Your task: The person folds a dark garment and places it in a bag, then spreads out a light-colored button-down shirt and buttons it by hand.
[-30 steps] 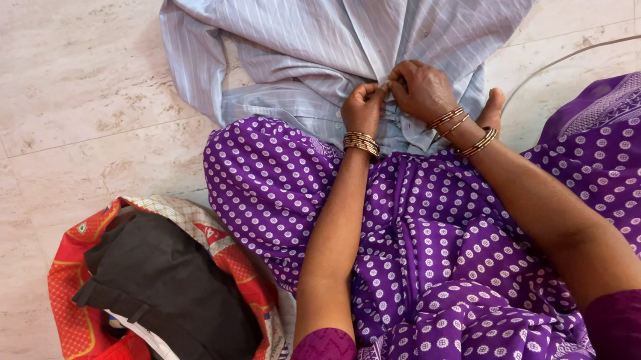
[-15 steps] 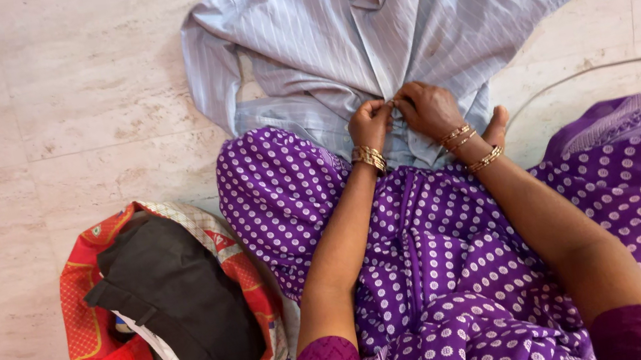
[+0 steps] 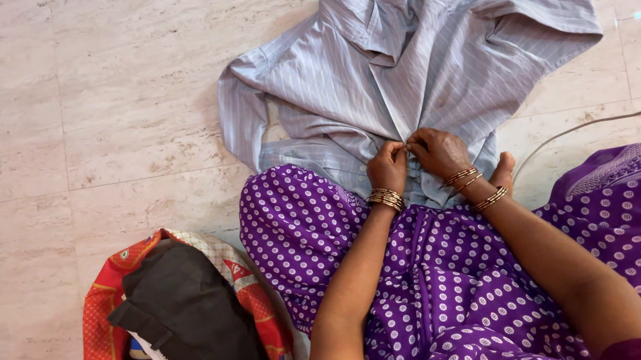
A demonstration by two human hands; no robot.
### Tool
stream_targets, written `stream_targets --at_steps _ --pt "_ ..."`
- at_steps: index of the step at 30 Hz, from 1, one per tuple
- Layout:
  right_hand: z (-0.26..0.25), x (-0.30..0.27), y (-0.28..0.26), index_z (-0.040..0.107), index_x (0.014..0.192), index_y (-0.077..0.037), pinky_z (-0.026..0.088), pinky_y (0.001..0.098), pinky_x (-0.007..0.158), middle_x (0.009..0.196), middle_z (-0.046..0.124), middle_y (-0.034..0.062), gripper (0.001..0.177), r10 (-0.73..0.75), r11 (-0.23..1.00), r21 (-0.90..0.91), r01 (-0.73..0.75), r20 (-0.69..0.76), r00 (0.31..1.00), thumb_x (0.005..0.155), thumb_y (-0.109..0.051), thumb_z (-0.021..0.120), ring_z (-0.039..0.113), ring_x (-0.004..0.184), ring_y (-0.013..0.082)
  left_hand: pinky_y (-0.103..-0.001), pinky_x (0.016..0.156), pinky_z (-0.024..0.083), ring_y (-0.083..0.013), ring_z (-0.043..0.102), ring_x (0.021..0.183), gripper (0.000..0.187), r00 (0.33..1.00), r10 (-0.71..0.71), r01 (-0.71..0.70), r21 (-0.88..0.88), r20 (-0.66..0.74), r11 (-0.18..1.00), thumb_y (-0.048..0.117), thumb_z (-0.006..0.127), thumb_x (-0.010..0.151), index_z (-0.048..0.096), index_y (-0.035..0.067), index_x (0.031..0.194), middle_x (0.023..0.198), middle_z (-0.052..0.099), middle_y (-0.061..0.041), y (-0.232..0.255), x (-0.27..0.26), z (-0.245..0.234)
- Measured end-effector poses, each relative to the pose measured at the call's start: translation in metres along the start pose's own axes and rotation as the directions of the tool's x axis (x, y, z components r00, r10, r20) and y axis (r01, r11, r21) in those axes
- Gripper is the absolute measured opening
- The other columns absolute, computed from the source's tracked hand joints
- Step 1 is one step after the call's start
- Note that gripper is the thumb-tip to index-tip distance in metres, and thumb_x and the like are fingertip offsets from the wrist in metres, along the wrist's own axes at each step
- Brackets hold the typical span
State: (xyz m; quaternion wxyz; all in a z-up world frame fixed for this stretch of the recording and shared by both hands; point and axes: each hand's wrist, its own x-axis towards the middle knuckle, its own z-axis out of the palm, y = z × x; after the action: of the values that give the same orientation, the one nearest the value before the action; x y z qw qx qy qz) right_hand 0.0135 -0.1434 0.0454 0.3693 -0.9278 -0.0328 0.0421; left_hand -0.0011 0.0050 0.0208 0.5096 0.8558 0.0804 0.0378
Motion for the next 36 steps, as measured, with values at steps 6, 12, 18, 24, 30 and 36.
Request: stream_targets --at_steps 6,12,18,24,30,36 --pt "-0.002 -0.001 -0.001 0.075 0.102 -0.015 0.056 0.0423 0.069 0.096 0.077 0.0070 0.022 0.049 0.998 0.034 -0.049 0.005 0.999 0.092 -0.034 0.072 0.074 0.080 0.0275 -0.032 0.062 0.056 -0.0198 0.074 0.070 0.009 0.997 0.071 -0.070 0.054 -0.009 0.996 0.013 0.077 0.088 0.075 0.007 0.094 0.082 0.077 -0.011 0.004 0.000 -0.001" --pt "0.010 0.004 0.022 0.075 0.105 -0.012 0.058 0.0383 0.071 0.094 0.078 0.0065 0.023 0.066 0.977 0.203 -0.066 0.009 0.998 0.091 -0.031 0.078 0.075 0.082 0.0237 -0.025 0.052 0.049 -0.0068 0.062 0.059 0.008 0.986 -0.103 0.136 -0.266 0.134 0.954 0.012 0.075 0.093 0.074 0.005 0.097 0.076 0.074 -0.003 -0.025 0.004 0.012" --pt "-0.015 0.010 0.012 0.067 0.121 -0.008 0.057 0.0386 0.072 0.094 0.073 0.0081 0.044 0.048 0.960 0.277 -0.036 -0.037 0.998 0.084 -0.027 0.082 0.072 0.082 0.0243 -0.023 0.051 0.051 -0.0059 0.061 0.058 0.010 0.952 -0.170 0.273 -0.456 0.255 0.847 0.007 0.072 0.095 0.068 0.004 0.104 0.081 0.073 -0.003 -0.050 0.004 0.025" --pt "-0.038 0.005 -0.002 0.076 0.106 -0.023 0.056 0.0436 0.072 0.102 0.070 0.0073 0.018 -0.101 0.963 -0.254 0.089 -0.034 0.994 0.088 -0.025 0.074 0.071 0.087 0.0292 -0.029 0.067 0.060 -0.0133 0.076 0.076 0.018 0.875 -0.021 0.062 -0.067 0.484 0.996 0.019 0.078 0.084 0.073 0.007 0.095 0.088 0.079 -0.006 -0.044 -0.011 0.026" --pt "-0.035 0.004 0.005 0.076 0.098 -0.021 0.056 0.0464 0.075 0.100 0.072 0.0051 0.012 0.015 0.948 -0.318 0.024 0.120 0.993 0.091 -0.029 0.070 0.071 0.090 0.0307 -0.036 0.070 0.060 -0.0219 0.076 0.079 0.031 0.963 -0.062 -0.002 0.233 0.263 0.972 0.042 0.074 0.091 0.072 0.012 0.099 0.091 0.079 -0.005 -0.008 0.035 0.021" --pt "-0.037 0.006 0.004 0.076 0.100 -0.021 0.056 0.0458 0.075 0.102 0.072 0.0035 0.014 0.063 0.952 -0.305 -0.008 0.171 0.983 0.093 -0.029 0.067 0.072 0.089 0.0300 -0.046 0.066 0.053 -0.0366 0.067 0.080 0.051 0.968 0.142 -0.028 0.475 -0.206 0.879 0.033 0.085 0.066 0.067 0.006 0.106 0.096 0.070 -0.017 -0.006 0.107 0.029"
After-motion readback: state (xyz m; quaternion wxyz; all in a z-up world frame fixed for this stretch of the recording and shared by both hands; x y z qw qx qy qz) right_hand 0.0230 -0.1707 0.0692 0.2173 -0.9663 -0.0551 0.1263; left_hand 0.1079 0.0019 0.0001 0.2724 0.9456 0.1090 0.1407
